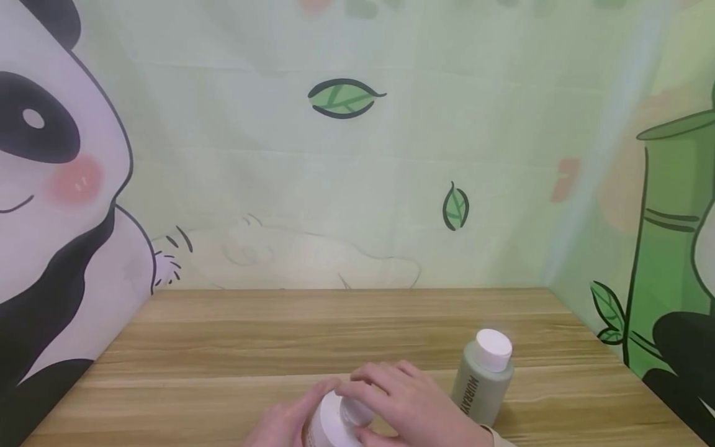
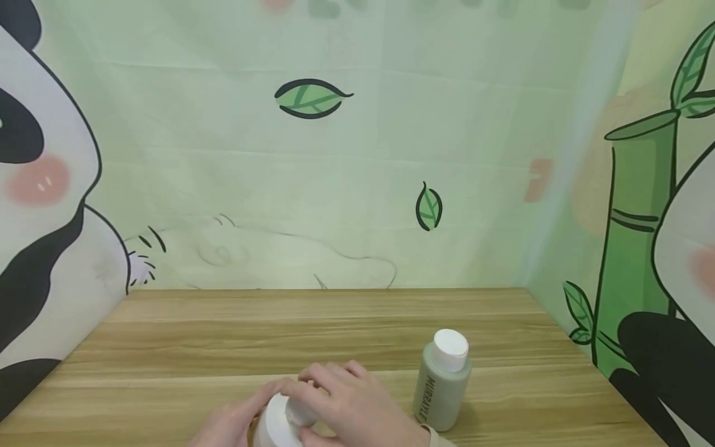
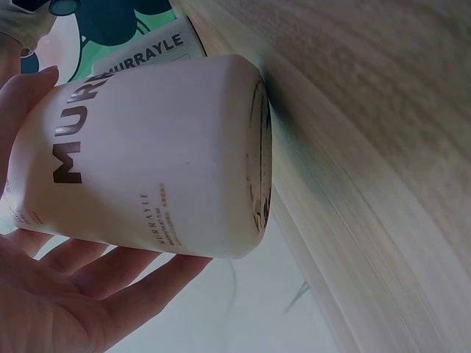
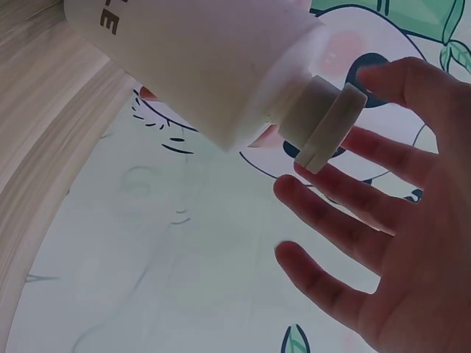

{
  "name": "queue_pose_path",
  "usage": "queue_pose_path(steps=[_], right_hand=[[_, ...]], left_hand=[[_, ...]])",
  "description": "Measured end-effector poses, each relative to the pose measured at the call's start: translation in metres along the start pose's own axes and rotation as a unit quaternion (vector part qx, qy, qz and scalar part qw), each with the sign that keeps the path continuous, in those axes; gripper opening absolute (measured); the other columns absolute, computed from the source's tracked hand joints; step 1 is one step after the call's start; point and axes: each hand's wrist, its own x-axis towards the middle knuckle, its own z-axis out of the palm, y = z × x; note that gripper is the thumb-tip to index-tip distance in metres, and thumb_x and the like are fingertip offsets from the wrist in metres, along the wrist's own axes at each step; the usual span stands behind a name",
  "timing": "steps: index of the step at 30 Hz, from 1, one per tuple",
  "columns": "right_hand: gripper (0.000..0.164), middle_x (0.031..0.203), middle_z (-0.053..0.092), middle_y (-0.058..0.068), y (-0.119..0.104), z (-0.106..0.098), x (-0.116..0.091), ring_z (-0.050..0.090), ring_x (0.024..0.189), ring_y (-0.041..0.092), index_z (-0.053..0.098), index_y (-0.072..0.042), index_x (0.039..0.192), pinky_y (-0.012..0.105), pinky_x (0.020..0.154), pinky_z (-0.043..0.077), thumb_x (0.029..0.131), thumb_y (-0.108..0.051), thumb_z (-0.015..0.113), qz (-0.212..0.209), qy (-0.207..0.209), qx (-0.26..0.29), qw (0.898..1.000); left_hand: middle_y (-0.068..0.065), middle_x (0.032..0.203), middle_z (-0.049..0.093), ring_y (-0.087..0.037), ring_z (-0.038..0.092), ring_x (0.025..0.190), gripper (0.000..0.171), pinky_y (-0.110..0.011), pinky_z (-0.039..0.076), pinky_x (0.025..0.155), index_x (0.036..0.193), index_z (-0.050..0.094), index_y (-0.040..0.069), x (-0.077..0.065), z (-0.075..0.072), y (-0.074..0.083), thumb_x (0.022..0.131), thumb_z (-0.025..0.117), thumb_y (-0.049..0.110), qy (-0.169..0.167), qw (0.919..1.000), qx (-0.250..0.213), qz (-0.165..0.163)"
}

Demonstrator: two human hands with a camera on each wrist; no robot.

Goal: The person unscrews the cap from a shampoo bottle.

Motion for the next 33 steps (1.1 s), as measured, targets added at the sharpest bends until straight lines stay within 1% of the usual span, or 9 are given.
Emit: queue_pose_path(steps=[4,8,13,17,20,22,27,30,33], right_hand=[[0.052,0.121,0.06,-0.007,0.0016,-0.0002,-0.0007,0.057,0.11,0.007,0.051,-0.018,0.133,0.029,0.088,0.047,0.091,-0.047,0.061,0.003,0.005,-0.015,1.0],[0.049,0.115,0.06,-0.008,0.0029,0.0002,-0.0006,0.058,0.105,0.006,0.053,-0.018,0.129,0.028,0.087,0.046,0.092,-0.05,0.059,0.003,0.013,-0.02,1.0],[0.042,0.105,0.061,-0.01,0.0029,0.0003,-0.0001,0.058,0.096,0.004,0.057,-0.019,0.123,0.028,0.085,0.047,0.092,-0.047,0.06,0.0,0.015,-0.015,1.0],[0.038,0.105,0.062,-0.01,0.0022,-0.0003,0.0006,0.058,0.096,0.004,0.059,-0.019,0.121,0.029,0.085,0.048,0.092,-0.044,0.061,0.007,0.009,-0.008,1.0],[0.037,0.107,0.062,-0.009,0.0018,-0.0008,0.0007,0.059,0.097,0.006,0.059,-0.019,0.122,0.028,0.085,0.048,0.091,-0.038,0.065,0.004,0.004,-0.006,1.0],[0.038,0.109,0.062,-0.008,0.0017,-0.0013,0.0007,0.059,0.099,0.006,0.059,-0.018,0.121,0.028,0.086,0.048,0.088,-0.033,0.069,-0.002,0.004,-0.002,1.0],[0.043,0.111,0.061,-0.007,0.0017,-0.0012,0.0008,0.06,0.1,0.006,0.059,-0.017,0.118,0.026,0.085,0.047,0.079,-0.022,0.076,-0.019,0.008,0.011,1.0],[0.043,0.111,0.061,-0.007,0.0011,-0.0021,0.0009,0.06,0.1,0.005,0.059,-0.017,0.118,0.024,0.085,0.048,0.078,-0.02,0.076,-0.019,0.003,0.02,1.0],[0.045,0.115,0.06,-0.006,0.0011,-0.0041,0.0005,0.059,0.103,0.006,0.057,-0.017,0.123,0.025,0.086,0.048,0.082,-0.024,0.075,-0.019,-0.009,0.026,0.999]], left_hand=[[0.006,0.094,0.071,0.003,0.059,0.077,0.076,-0.02,0.045,0.063,0.137,0.046,0.039,0.0001,0.0001,0.0006,0.07,0.081,0.05,0.01,0.9999,0.013,-0.003],[0.007,0.096,0.071,0.003,0.059,0.078,0.076,-0.02,0.044,0.063,0.137,0.046,0.041,0.0002,0.0003,0.0002,0.07,0.08,0.052,0.006,0.9998,0.013,-0.013],[0.004,0.097,0.072,0.003,0.06,0.078,0.076,-0.02,0.045,0.064,0.137,0.048,0.033,0.0008,0.0001,-0.003,0.07,0.08,0.052,0.0,0.9998,0.016,-0.014],[0.001,0.101,0.072,0.002,0.061,0.08,0.077,-0.021,0.046,0.065,0.137,0.048,0.028,0.0018,-0.0007,-0.0063,0.071,0.08,0.051,-0.009,0.9998,0.014,-0.01],[0.001,0.098,0.072,0.003,0.059,0.077,0.077,-0.021,0.046,0.064,0.136,0.049,0.028,0.0023,-0.0003,-0.0074,0.07,0.081,0.049,-0.006,0.9998,0.015,-0.006],[0.002,0.095,0.072,0.004,0.058,0.075,0.075,-0.02,0.045,0.063,0.135,0.049,0.028,0.0022,0.0002,-0.0073,0.07,0.082,0.047,0.0,0.9999,0.016,0.001],[0.007,0.091,0.07,0.005,0.056,0.073,0.071,-0.02,0.044,0.063,0.132,0.05,0.033,0.0016,0.0015,-0.0024,0.07,0.082,0.045,0.012,0.9997,0.018,0.011],[0.008,0.091,0.07,0.005,0.056,0.073,0.07,-0.02,0.044,0.063,0.132,0.05,0.034,0.0014,0.0015,-0.0016,0.07,0.082,0.046,0.011,0.9997,0.018,0.009],[0.006,0.09,0.07,0.005,0.056,0.072,0.073,-0.02,0.044,0.062,0.133,0.05,0.033,0.0011,0.0014,-0.0034,0.069,0.082,0.048,0.015,0.9994,0.031,0.01]])
